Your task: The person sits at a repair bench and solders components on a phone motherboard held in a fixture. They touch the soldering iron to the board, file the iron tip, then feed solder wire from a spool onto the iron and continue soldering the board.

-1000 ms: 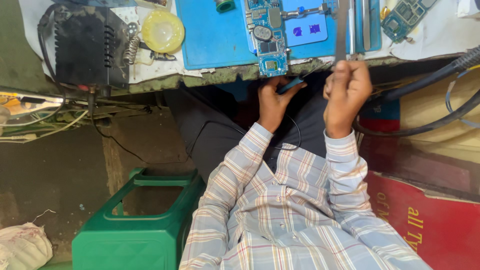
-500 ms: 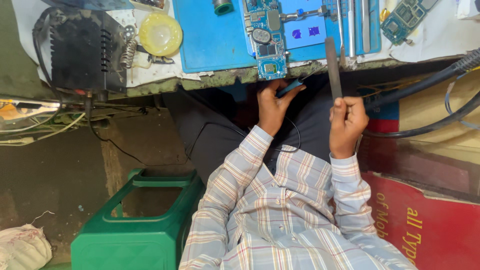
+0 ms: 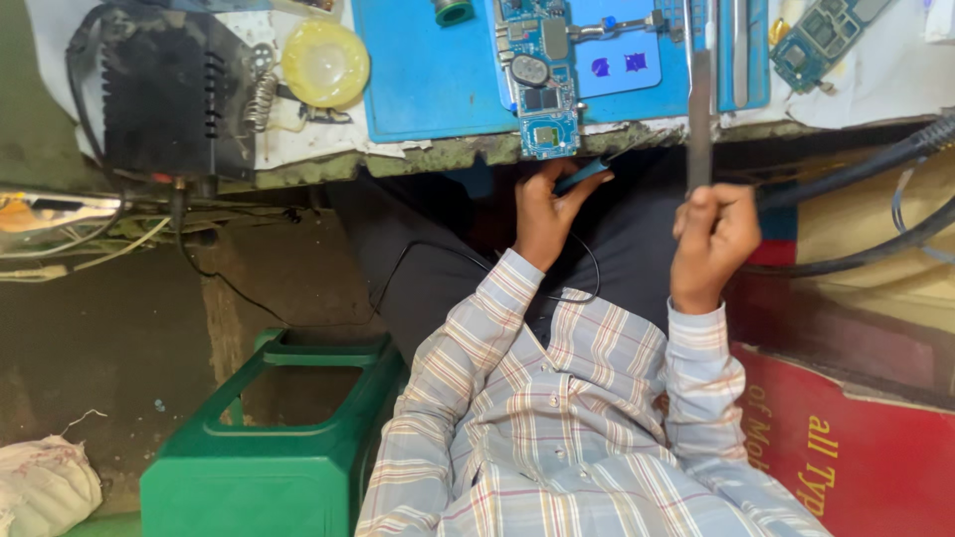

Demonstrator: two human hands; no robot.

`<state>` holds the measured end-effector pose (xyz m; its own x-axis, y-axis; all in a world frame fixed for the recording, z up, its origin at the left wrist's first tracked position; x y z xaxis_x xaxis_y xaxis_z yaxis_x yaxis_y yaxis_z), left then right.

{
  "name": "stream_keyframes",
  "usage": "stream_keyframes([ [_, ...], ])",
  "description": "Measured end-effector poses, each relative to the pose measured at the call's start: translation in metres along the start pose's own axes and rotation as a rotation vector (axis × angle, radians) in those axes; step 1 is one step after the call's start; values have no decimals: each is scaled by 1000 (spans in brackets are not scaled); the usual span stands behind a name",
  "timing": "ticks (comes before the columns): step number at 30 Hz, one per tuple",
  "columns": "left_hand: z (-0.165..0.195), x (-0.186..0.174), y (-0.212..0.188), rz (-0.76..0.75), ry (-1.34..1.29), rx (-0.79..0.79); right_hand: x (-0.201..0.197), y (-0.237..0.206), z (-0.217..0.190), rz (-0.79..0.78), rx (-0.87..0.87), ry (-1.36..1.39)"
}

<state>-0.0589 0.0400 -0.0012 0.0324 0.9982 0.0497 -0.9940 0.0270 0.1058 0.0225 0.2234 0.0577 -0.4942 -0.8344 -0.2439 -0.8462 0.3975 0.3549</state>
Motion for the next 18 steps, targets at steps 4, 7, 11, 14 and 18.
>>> stream_keyframes([
  [4, 4, 2, 1, 3, -29, 44, -10, -16, 14, -50, 50, -127],
  [7, 9, 1, 0, 4, -1, 57, -4, -10, 8, -59, 80, -175],
  [11, 19, 0, -5, 12, 32, 129, 15, 11, -13, -88, 40, -208],
  [14, 21, -2, -9, 32, 46, 118, 23, 28, -20, -140, 63, -69],
  [18, 21, -1, -10, 21, 46, 56, 10, 37, -19, -37, 108, 167],
])
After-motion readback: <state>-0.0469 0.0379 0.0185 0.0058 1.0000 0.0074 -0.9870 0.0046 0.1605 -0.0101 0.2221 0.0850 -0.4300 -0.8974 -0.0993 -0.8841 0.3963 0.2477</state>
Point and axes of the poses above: each hand's wrist, its own y-axis towards the middle knuckle, its own x-axis out of the palm, z = x × y, the point moved 5 cm from there along y, towards the middle knuckle, and after that the axes turned 3 degrees about -y, right-handed, at the moved point
